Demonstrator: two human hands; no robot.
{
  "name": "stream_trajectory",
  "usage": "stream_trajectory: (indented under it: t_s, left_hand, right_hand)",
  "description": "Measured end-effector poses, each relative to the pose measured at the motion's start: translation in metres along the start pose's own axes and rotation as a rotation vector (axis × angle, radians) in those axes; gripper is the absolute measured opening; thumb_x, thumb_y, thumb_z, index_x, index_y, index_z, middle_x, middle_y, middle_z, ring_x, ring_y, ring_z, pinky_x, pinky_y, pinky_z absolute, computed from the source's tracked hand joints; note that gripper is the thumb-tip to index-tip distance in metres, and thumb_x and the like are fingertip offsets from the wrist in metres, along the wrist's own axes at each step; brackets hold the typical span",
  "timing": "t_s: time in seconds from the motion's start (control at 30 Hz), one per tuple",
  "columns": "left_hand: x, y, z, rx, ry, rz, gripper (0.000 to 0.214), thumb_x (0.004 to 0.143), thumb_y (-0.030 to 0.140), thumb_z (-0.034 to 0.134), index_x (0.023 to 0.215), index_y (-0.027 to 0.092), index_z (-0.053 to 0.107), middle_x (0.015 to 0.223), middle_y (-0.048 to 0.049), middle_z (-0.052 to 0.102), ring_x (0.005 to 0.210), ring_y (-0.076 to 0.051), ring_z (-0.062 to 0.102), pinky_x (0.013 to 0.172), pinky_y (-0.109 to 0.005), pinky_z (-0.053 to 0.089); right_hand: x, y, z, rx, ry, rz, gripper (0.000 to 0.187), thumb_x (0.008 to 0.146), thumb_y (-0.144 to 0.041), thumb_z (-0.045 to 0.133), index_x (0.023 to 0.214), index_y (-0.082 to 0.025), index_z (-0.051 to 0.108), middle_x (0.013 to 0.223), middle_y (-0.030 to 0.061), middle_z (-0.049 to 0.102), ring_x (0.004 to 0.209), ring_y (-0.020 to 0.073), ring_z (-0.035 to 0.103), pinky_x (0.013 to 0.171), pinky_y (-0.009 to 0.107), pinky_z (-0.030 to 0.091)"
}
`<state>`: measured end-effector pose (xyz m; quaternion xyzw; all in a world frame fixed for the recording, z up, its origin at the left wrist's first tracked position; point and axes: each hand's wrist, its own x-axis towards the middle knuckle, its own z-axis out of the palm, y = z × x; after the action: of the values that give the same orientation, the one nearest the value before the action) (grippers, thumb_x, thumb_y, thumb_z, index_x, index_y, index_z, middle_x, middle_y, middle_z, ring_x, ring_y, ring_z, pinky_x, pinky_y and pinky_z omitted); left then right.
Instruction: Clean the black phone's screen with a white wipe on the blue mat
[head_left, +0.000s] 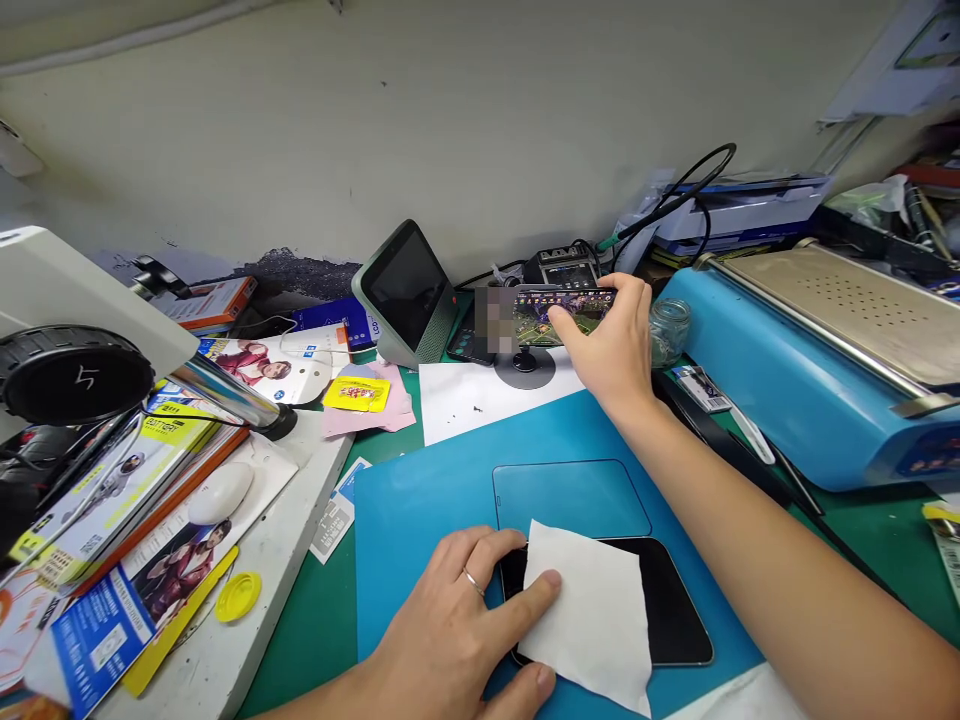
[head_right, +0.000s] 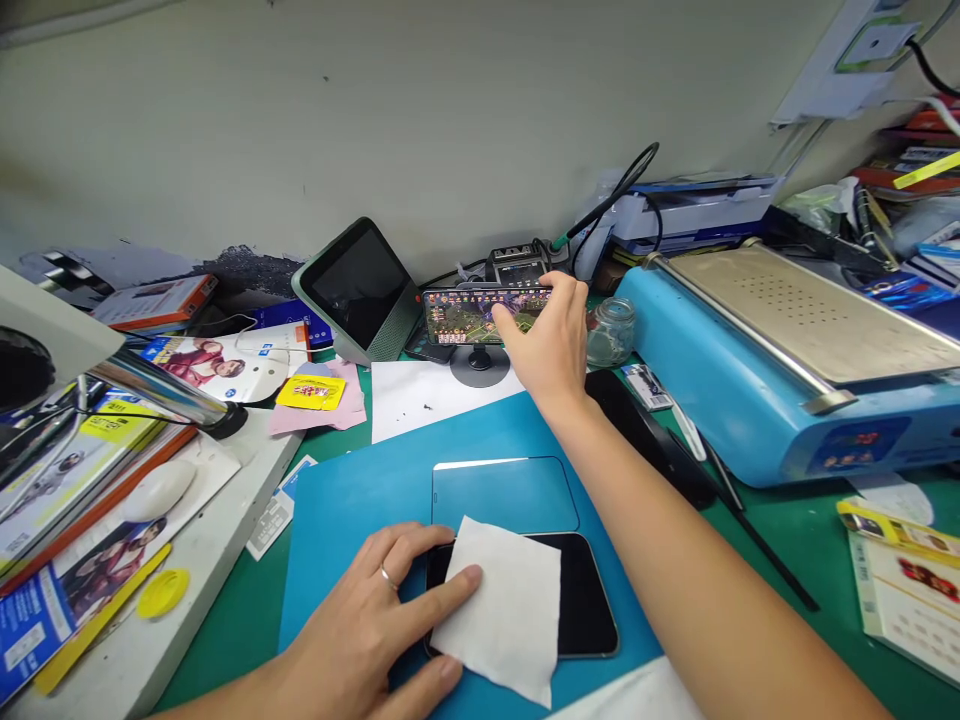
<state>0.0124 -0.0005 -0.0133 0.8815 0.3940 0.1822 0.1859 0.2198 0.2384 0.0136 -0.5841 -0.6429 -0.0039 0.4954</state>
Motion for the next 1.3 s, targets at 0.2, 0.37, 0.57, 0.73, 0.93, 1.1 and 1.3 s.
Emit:
stream_trajectory:
  t_s: [0.2, 0.37, 0.57, 0.73, 0.93, 1.1, 1.3]
  left_hand:
    - [-0.002, -0.002, 0.002, 0.003, -0.018, 0.008, 0.059, 0.095, 0.033, 0.063, 0.151, 0.026, 0.045, 0.143, -0.0177, 0.046, 0.124, -0.036, 0.051, 0.097, -0.056, 0.050]
    - [0.000, -0.002, 0.001, -0.003, 0.013, 0.023, 0.058, 0.095, 0.033, 0.063, 0.149, 0.024, 0.046, 0.141, -0.0182, 0.048, 0.124, -0.036, 0.051, 0.097, -0.056, 0.050]
    - [0.002, 0.000, 0.000, 0.015, -0.014, 0.019, 0.056, 0.094, 0.034, 0.064, 0.147, 0.024, 0.048, 0.140, -0.0192, 0.049, 0.122, -0.037, 0.053, 0.094, -0.057, 0.052]
    - [0.003, 0.000, -0.001, 0.026, -0.013, 0.028, 0.058, 0.094, 0.033, 0.065, 0.148, 0.023, 0.046, 0.140, -0.0199, 0.049, 0.122, -0.037, 0.053, 0.093, -0.058, 0.053]
    - [0.002, -0.003, 0.000, 0.030, -0.003, 0.036, 0.057, 0.095, 0.034, 0.064, 0.148, 0.023, 0.047, 0.139, -0.0196, 0.049, 0.122, -0.037, 0.053, 0.093, -0.057, 0.053]
    - [0.001, -0.004, 0.001, 0.036, -0.013, 0.033, 0.058, 0.094, 0.035, 0.064, 0.148, 0.023, 0.047, 0.140, -0.0204, 0.049, 0.122, -0.037, 0.053, 0.092, -0.057, 0.053]
    - [0.002, -0.002, -0.001, 0.028, -0.021, 0.022, 0.059, 0.093, 0.034, 0.066, 0.148, 0.024, 0.046, 0.140, -0.0201, 0.048, 0.122, -0.038, 0.053, 0.092, -0.058, 0.053]
  right_hand:
    - [-0.002, -0.001, -0.006, 0.013, -0.060, -0.036, 0.053, 0.081, -0.045, 0.070, 0.119, -0.021, 0.044, 0.124, 0.0168, 0.052, 0.121, 0.0359, 0.055, 0.100, 0.056, 0.047]
    - [-0.001, 0.003, -0.015, -0.050, -0.138, -0.230, 0.043, 0.084, -0.037, 0.068, 0.119, -0.021, 0.050, 0.126, 0.0165, 0.054, 0.123, 0.0345, 0.055, 0.102, 0.052, 0.046]
    - [0.009, -0.011, -0.012, -0.184, -0.071, -0.192, 0.031, 0.082, -0.039, 0.069, 0.103, -0.021, 0.054, 0.115, 0.0160, 0.059, 0.113, 0.0369, 0.057, 0.094, 0.054, 0.047]
    - [0.006, -0.014, -0.011, -0.157, -0.055, -0.258, 0.029, 0.086, -0.040, 0.065, 0.107, -0.022, 0.055, 0.119, 0.0160, 0.061, 0.114, 0.0355, 0.057, 0.096, 0.053, 0.047]
    - [-0.001, -0.013, -0.006, -0.169, -0.018, -0.325, 0.037, 0.086, -0.042, 0.066, 0.116, -0.021, 0.057, 0.130, 0.0163, 0.060, 0.124, 0.0368, 0.054, 0.102, 0.055, 0.044]
    - [-0.002, -0.018, -0.002, -0.210, -0.005, -0.327, 0.041, 0.087, -0.042, 0.065, 0.121, -0.022, 0.055, 0.138, 0.0184, 0.057, 0.136, 0.0399, 0.046, 0.114, 0.065, 0.029]
    - [-0.004, -0.007, -0.003, -0.128, 0.010, -0.331, 0.041, 0.086, -0.036, 0.064, 0.123, -0.021, 0.055, 0.135, 0.0171, 0.058, 0.130, 0.0370, 0.050, 0.108, 0.058, 0.040]
